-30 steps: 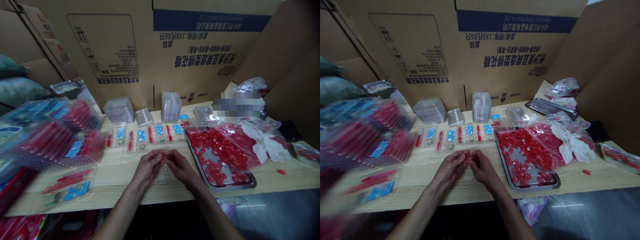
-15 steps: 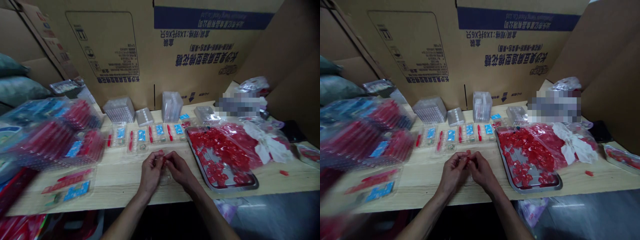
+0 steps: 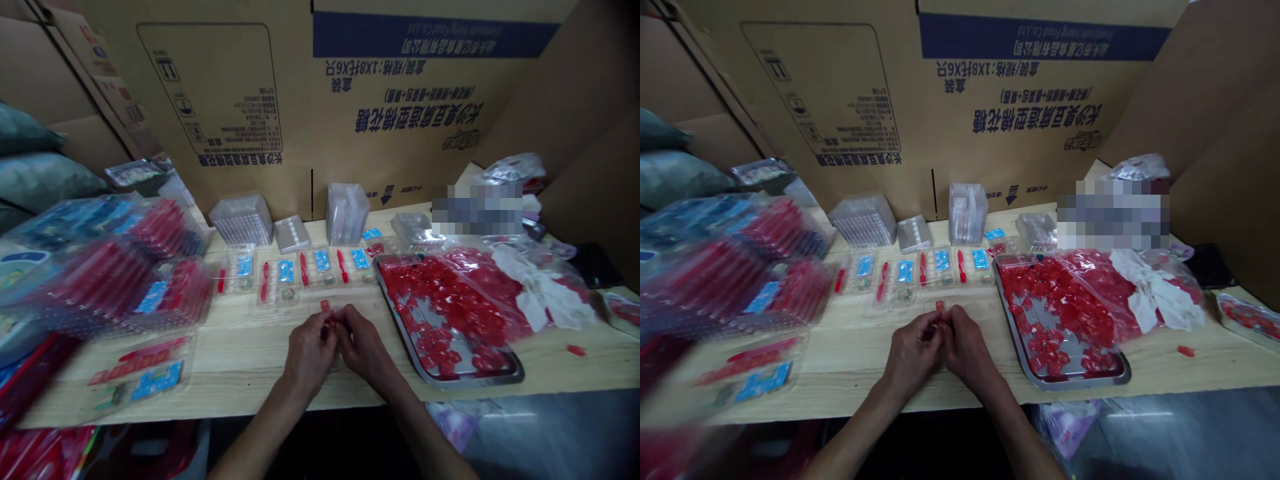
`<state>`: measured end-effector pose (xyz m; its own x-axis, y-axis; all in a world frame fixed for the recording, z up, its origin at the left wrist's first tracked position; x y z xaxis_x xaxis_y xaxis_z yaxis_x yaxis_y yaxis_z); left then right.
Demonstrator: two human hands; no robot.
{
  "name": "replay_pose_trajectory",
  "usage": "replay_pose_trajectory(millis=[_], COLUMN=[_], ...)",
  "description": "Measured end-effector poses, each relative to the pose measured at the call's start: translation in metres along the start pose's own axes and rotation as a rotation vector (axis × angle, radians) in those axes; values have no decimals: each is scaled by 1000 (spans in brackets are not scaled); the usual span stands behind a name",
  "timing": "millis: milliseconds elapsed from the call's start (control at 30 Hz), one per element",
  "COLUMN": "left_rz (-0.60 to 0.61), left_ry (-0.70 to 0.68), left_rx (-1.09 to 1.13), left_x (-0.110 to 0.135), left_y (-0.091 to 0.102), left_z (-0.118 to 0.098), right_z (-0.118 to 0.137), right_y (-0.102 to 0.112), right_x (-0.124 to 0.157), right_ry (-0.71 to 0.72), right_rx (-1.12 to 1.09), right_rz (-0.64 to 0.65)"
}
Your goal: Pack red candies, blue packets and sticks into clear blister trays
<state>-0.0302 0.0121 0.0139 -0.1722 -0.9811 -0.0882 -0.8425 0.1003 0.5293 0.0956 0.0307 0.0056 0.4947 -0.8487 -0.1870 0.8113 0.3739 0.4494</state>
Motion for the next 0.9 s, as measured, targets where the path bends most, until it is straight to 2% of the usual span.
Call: replay_pose_trajectory(millis=[133, 300, 367, 533, 633, 700, 767, 833, 900], left_rz=[-16, 63, 96, 16, 33, 56, 86, 124, 166], left_ry=[-59, 37, 73, -8, -13, 54, 161, 278, 382], left_rx=[-69, 235, 289, 44, 63, 208, 459, 749, 945], left_x=[0, -2, -2, -2, 1, 3, 7, 13, 21], left_y=[-2, -3, -4, -4, -6, -5, -4, -3, -3], left_z=[5, 7, 6, -1, 2, 7, 12, 16, 17], right_z=[-2, -10, -11, -8, -5, -2, 2, 6, 9], right_y=[-1, 1, 2, 1, -3, -5, -6, -7, -9], right_x=[-1, 0, 1, 4, 7, 10, 14, 19, 23], right_ry=[36, 29, 22, 11, -19, -37, -52, -54, -53], right_rx=[-81, -67, -34, 22, 60, 104, 143, 145, 117], right_rz=[47, 42, 36, 20, -38, -92, -121, -80, 11])
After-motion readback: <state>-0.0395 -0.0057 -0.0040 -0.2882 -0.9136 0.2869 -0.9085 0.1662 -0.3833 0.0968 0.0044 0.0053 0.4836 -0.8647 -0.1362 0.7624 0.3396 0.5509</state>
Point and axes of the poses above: each hand's wrist, its own x-axis away from the middle knuckle, its own y-axis out of the back of the hand, z = x × y, the point moved 4 cm from there along -x, towards the middle knuckle, and after that the axes turned 13 degrees about z, right-handed, at the moved point
